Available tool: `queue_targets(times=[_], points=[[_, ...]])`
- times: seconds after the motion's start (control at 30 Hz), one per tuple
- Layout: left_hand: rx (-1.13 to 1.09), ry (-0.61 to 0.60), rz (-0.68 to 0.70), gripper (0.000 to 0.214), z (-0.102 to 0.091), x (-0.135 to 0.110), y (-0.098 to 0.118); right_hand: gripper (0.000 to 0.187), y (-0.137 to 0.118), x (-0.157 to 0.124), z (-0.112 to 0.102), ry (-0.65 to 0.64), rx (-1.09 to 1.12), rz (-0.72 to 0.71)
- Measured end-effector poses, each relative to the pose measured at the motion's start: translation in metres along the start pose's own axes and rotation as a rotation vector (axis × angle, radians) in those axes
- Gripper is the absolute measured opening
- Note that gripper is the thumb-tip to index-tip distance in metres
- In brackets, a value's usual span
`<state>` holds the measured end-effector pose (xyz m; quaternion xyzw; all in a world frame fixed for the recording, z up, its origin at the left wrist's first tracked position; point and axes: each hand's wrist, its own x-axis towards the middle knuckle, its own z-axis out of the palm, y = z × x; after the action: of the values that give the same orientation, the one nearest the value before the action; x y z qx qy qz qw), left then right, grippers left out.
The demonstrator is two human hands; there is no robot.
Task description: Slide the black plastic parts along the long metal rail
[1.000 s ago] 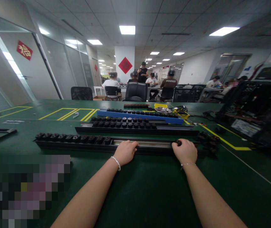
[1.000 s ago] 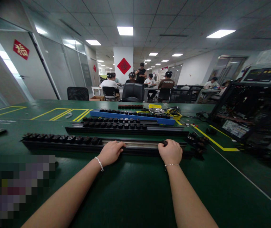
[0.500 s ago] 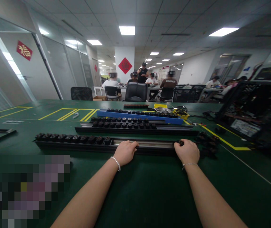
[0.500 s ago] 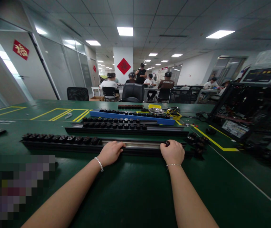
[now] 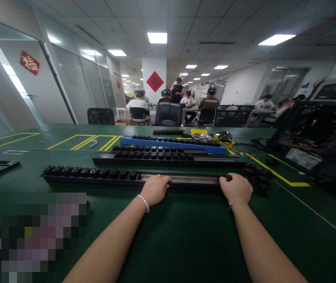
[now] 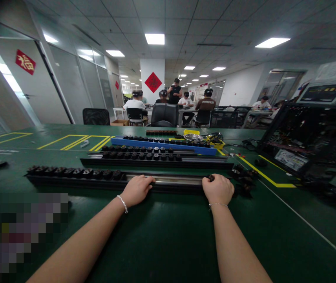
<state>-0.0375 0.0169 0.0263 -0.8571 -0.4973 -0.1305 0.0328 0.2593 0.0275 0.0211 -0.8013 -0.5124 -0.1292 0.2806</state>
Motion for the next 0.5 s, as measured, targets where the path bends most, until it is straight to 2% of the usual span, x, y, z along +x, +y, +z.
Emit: queue_targets(times=[0.27,0.5], points=[[0.004,-0.003,0.000,0.023,0.000,0.000,0.000,0.031,0.007,0.002,0.002,0.050,0.008,0.018],[0.000,-0.011,-0.008,0.023,-0.001,0.000,0.001,0.033,0.011,0.003,0.000,0.040,0.009,0.044]])
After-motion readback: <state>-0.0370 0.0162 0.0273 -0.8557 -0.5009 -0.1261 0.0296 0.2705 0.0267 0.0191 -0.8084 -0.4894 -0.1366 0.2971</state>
